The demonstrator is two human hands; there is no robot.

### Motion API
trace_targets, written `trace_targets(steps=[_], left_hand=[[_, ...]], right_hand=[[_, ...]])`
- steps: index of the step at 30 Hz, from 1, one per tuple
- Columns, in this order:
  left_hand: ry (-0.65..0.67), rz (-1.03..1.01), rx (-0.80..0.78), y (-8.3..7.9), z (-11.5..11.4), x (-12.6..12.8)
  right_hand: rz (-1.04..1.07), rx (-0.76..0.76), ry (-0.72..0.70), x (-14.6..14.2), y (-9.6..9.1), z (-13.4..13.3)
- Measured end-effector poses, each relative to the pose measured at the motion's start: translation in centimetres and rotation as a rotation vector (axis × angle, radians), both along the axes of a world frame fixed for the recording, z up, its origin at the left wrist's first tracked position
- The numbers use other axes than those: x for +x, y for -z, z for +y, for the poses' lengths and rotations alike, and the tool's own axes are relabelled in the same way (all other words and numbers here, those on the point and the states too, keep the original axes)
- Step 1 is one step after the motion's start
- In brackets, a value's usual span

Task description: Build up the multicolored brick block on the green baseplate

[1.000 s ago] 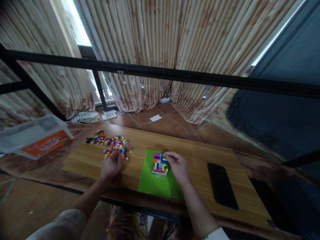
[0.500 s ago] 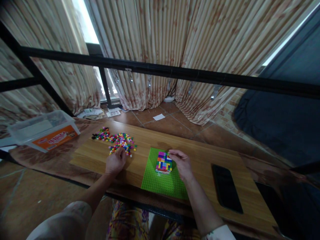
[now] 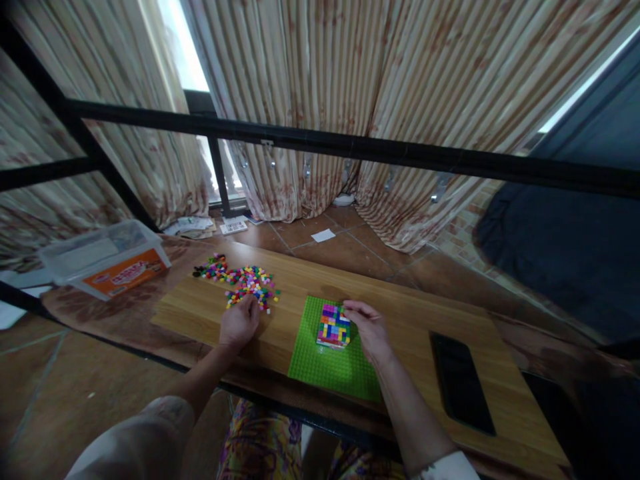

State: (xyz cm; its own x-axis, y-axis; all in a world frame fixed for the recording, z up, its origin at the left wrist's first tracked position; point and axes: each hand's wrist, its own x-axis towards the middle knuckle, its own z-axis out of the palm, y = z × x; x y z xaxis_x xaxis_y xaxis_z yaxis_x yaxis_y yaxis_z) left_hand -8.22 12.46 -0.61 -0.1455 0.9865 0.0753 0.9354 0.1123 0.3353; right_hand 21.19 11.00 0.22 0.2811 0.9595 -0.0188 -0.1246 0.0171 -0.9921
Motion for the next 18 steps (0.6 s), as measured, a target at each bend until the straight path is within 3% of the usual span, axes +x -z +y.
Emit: trace_targets(steps=[5, 8, 12, 15, 18], left_hand=[[-0.003, -0.028, -0.001, 0.2, 0.1, -0.1], [-0.018, -0.058, 0.012, 0.4, 0.2, -0.2], [-0.050, -0.120, 0.020, 0.4, 0.2, -0.3], [-0.064, -0.180, 0.041, 0.4, 0.3, -0.4], [-0.074, -0.218, 0.060, 0.5, 0.3, -0.4]], right_hand=[[0.007, 0.028, 0.009, 0.3, -0.1, -0.5], [0.018, 0.072, 0.123, 0.5, -0.8, -1.1], [-0.100, 0.181, 0.312, -1.6, -3.4, -2.9], [-0.254, 0.199, 0.141, -5.0, -5.1, -4.7], [-0.424, 0.252, -0.107, -8.7, -4.8, -5.8]])
